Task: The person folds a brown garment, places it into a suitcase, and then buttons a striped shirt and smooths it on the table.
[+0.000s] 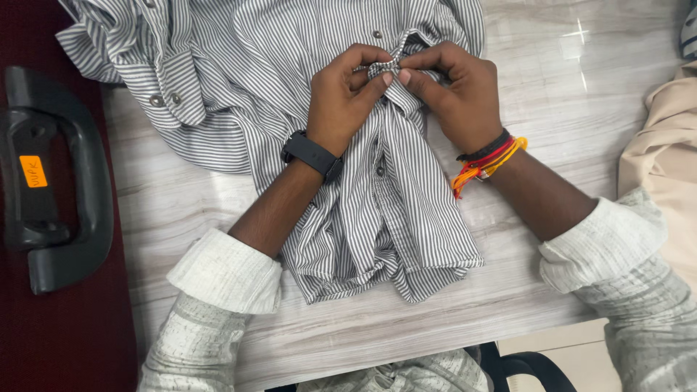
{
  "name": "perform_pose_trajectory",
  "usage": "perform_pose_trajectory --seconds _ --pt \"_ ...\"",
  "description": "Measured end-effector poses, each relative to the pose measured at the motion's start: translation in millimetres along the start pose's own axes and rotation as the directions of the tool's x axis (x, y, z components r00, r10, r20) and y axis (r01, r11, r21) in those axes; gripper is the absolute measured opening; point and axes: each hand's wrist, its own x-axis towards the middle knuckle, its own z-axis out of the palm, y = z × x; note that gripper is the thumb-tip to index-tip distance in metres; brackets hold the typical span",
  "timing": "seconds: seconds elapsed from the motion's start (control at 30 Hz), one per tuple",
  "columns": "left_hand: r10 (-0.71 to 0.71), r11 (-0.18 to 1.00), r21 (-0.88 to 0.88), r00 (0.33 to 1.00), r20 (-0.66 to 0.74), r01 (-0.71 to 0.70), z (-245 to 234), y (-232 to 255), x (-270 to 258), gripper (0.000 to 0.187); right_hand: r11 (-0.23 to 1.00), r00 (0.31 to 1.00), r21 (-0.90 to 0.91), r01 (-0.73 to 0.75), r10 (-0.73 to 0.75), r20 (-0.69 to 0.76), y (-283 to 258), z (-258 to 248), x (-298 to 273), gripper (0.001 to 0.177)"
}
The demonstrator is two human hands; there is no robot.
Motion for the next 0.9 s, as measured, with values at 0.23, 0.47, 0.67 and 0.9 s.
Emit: perform_pose_trajectory --seconds 0.23,0.47,0.67,0.9 --pt "-0.012 0.997 0.078 0.999 0.037 0.009 -1.5 1.3 2.3 0.016 0.796 0.933 -0.505 0.334 -0.354 0.06 -34.3 -3.0 11.9 0.04" --pt "0.081 0.995 0.048 0.993 0.089 -0.085 -2.9 -3.2 3.4 0.009 0.613 0.87 -0.619 0.49 -0.39 0.302 -4.9 -23.8 15.9 0.016" --pt "0.109 0.989 0.096 0.993 0.036 -0.112 2.7 3.2 2.1 0.025 0.745 0.936 -0.573 0.341 -0.326 0.133 11.1 -14.3 6.4 0.018" --pt "0.254 0.921 0.309 0.967 -0.014 -0.237 14.3 12.2 -4.5 0.033 0.709 0.909 -0.618 0.339 -0.417 0.019 6.4 -0.1 5.0 0.015"
